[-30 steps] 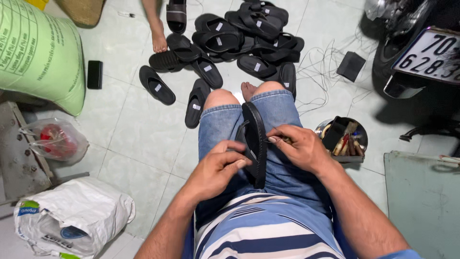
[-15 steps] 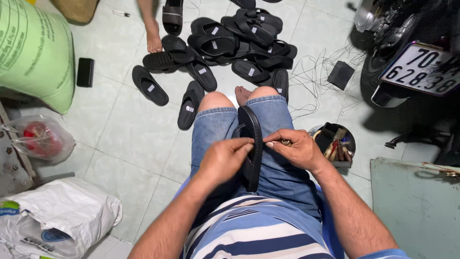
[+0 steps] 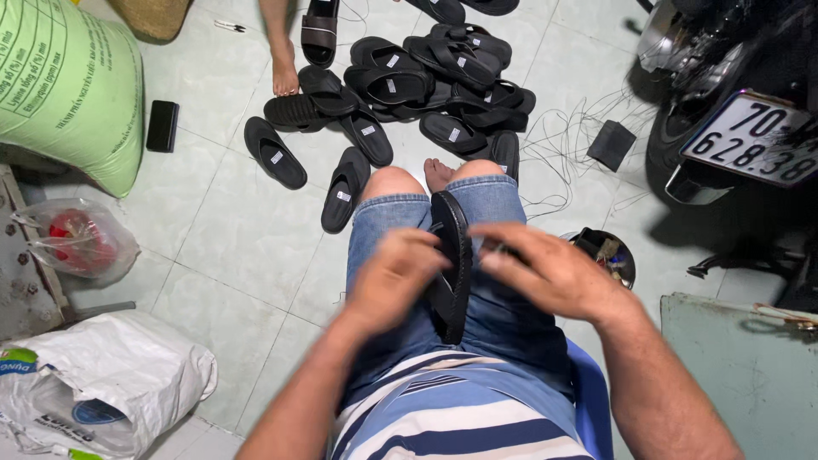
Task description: The person sits on a chair and sews a black slipper held on their lap using a needle and thread. They repeatedly push the needle through the slipper strap and pull the thread to stitch it. Another person is visible in the background sorting through a pile of similar slippers.
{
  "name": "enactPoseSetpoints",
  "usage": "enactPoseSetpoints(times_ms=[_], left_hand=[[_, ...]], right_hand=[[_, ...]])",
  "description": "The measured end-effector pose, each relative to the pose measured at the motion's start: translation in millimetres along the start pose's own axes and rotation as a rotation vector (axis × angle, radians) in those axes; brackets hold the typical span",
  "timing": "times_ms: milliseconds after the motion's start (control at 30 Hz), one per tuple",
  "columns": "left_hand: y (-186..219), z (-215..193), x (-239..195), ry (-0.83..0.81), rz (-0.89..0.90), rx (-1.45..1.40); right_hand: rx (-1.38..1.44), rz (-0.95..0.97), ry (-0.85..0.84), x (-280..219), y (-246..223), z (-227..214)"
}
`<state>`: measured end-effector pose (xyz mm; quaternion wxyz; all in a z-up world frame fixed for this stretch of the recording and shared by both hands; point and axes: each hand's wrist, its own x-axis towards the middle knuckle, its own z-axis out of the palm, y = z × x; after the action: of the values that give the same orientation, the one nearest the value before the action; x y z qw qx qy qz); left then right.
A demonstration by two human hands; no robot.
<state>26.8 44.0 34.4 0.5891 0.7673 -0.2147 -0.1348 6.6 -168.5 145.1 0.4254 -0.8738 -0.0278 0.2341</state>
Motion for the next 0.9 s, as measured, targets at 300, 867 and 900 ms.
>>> enactPoseSetpoints(times_ms=[300,867,900], left_hand=[[-53,-78,-22,0.828,0.003,0.668],[-20,55,2,0.24,0.113,0.433],[-19,57,2,0.251,0.125,0.395]], right_hand=[[-0.297,-0.158,0.173,2,44,14],[-0.645,-0.091,0.132,11,43,21],[-0.692,-0.122,0.157,11,41,21]])
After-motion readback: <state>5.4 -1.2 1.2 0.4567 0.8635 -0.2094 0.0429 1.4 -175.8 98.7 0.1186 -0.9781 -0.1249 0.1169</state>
